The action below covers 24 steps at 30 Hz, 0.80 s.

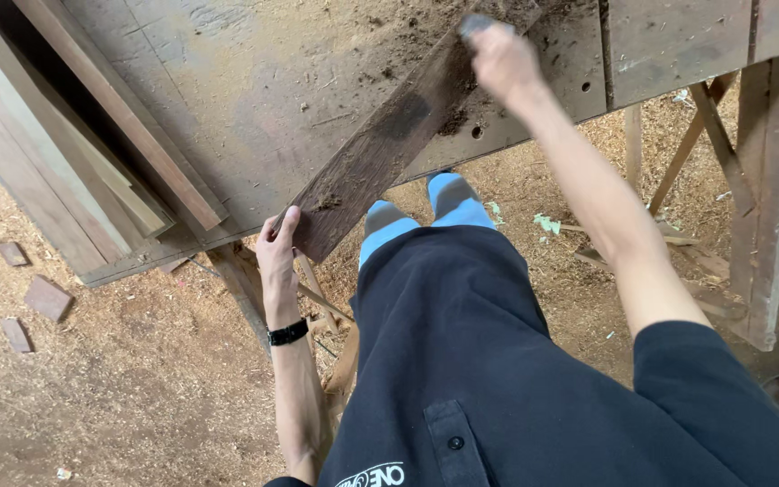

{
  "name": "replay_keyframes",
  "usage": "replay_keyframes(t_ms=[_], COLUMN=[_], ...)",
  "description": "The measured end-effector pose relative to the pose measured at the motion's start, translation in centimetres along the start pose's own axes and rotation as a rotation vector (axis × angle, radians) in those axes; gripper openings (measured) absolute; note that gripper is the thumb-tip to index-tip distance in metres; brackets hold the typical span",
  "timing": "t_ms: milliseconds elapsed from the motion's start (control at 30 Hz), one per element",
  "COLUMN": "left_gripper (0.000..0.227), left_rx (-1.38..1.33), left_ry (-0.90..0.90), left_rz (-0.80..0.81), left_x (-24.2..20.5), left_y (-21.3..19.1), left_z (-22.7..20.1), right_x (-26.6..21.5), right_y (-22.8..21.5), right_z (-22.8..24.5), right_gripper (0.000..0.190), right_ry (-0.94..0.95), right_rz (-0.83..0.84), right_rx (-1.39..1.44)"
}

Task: The person sands a piece of wood on a workbench using a sanding block, turning it over several times and cleaning the dust with a brush.

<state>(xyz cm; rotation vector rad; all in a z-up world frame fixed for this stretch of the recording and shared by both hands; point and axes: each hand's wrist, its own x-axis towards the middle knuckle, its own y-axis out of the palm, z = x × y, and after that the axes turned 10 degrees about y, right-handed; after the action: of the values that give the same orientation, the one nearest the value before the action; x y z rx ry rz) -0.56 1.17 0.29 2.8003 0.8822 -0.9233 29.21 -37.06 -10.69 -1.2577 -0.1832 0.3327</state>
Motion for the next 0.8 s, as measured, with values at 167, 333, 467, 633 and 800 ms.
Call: replay_keyframes(t_ms=[167,333,467,633,800], left_gripper=[0.039,0.044,0.046,0.045,0.046], left_rx=[0.015,0.055,0.127,0.06,0.113], left_ry=[-0.012,-0.028,0.006,0.008,0.019], left_rz=[-0.048,-0.071,-0.06,-0.063,-0.072], left_x=[0.2,0.7,0.8,0.6,0.5], left_y=[-0.5,-0.7,-0.7,-0.2,0.1], left_z=[1.0,1.2,1.3,0.6,0.5], right_x=[1.5,-3.1,2.6,0.8,-1.0], right_y=[-4.3,0.2,-1.3,-2.7,-0.5], right_z=[-1.6,3.6,-2.7,-0.2,0.5], right_gripper=[0.043,0.026,0.022,0.027,0.016], right_ry=[0.503,-0.006,0.299,-0.017,-0.107], right_rz=[0.233,0.111,0.064,0.011,0.026], right_rx=[0.204,0.242,0.236,0.22,0.118])
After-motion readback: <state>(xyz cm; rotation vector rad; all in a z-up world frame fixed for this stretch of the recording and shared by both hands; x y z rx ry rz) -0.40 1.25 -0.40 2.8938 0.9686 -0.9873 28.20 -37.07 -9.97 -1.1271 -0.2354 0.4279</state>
